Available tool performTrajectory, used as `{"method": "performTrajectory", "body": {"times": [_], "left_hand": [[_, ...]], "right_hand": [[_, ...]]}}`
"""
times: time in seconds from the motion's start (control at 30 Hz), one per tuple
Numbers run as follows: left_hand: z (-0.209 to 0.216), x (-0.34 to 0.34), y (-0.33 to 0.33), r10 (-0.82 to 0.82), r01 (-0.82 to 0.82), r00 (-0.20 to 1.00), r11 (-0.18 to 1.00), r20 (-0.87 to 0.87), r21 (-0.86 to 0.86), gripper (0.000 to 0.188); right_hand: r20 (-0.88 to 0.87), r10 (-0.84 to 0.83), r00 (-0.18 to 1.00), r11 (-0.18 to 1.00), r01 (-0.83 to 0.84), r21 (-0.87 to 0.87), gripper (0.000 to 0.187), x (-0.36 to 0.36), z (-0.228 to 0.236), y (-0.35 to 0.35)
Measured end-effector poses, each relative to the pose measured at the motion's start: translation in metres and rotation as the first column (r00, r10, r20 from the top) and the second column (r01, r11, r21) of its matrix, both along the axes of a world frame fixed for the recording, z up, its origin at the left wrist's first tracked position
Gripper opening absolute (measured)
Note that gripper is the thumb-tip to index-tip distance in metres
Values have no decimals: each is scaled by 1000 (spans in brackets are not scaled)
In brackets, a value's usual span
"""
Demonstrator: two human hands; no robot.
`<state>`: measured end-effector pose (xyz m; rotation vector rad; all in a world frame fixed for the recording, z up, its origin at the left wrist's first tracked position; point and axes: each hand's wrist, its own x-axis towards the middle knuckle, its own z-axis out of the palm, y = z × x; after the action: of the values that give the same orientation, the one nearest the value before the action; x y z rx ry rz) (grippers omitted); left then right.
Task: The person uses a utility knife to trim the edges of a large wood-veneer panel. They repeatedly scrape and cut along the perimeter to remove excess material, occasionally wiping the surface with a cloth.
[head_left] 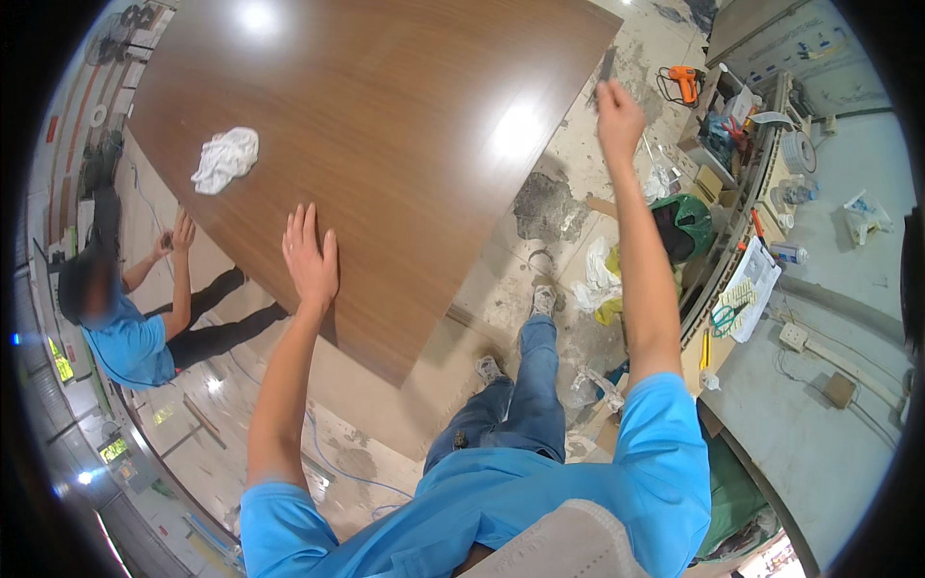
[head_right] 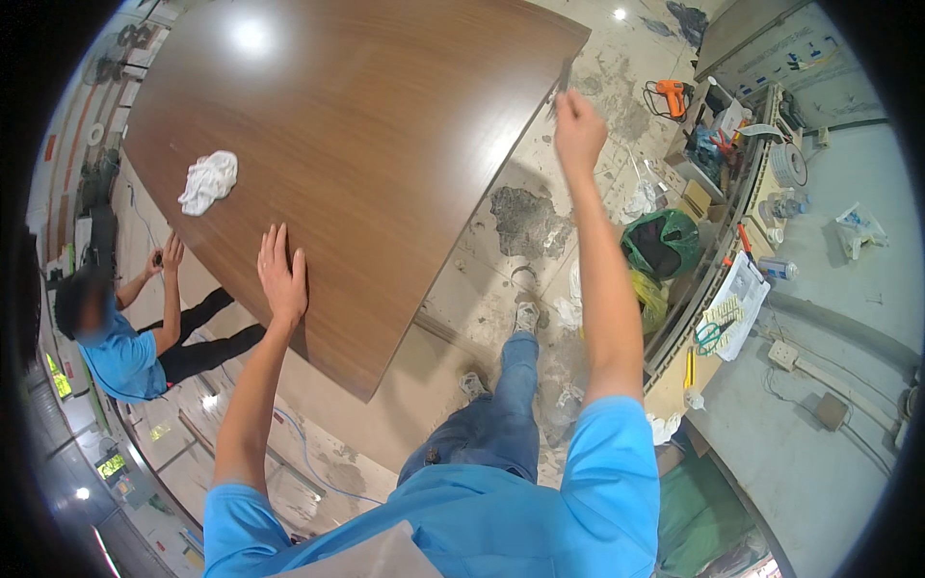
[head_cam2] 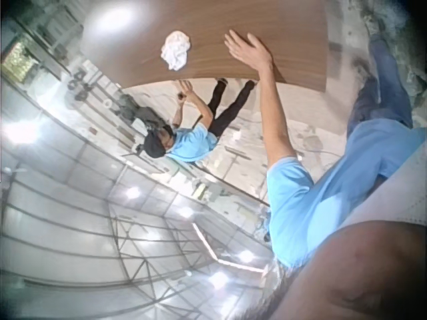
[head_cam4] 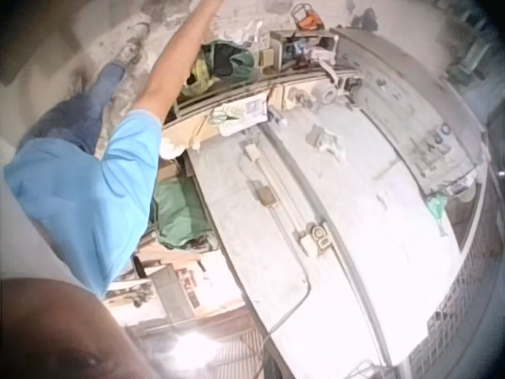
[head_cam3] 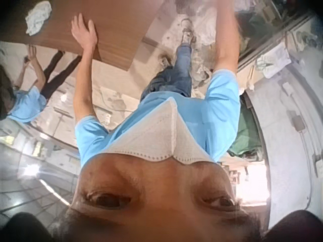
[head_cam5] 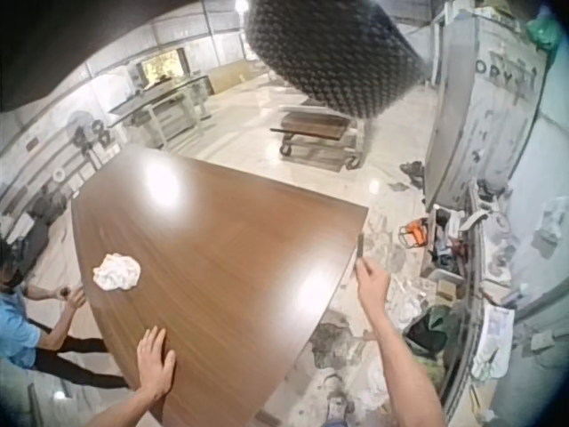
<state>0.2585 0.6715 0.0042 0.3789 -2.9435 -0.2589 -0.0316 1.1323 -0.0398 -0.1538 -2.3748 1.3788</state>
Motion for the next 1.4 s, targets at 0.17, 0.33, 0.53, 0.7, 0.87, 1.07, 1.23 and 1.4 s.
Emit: {"method": "performTrajectory", "body": {"times": [0.17, 0.33, 0.53, 0.7, 0.87, 1.07, 1.23, 1.4], "left_hand": [[8, 1, 3, 30, -30, 998, 1000, 62, 7, 62], [10, -1, 4, 24, -24, 998, 1000, 59, -2, 61], [10, 1, 4, 15, -15, 999, 1000, 52, 4, 61], [5, 2, 4, 20, -19, 1000, 1000, 10, -17, 59], [-4, 1, 1, -22, 21, 996, 1000, -90, -4, 58], [-11, -4, 2, -48, 47, 980, 999, -193, -9, 58], [-12, -3, 0, 13, -12, 990, 1000, -139, 4, 62], [-19, -6, -1, -9, 6, 983, 1000, -181, -18, 62]], "right_hand": [[-33, -35, 999, 998, 34, -45, 32, -145, -23, 46], [-103, -41, 994, 999, 41, -6, 33, -191, -45, 64], [-220, 152, 964, 988, -153, 14, 36, -204, -64, 88], [-229, 195, 954, 981, -187, 55, 32, -139, -51, 67], [-111, 300, 947, 950, -287, 119, 28, -18, -26, 23], [-119, 483, 868, 845, -426, 324, 27, 165, -17, -48], [-135, 633, 762, 742, -548, 387, 57, 323, -17, -112], [-96, 711, 696, 685, -656, 318, 67, 450, -6, -169]]}}
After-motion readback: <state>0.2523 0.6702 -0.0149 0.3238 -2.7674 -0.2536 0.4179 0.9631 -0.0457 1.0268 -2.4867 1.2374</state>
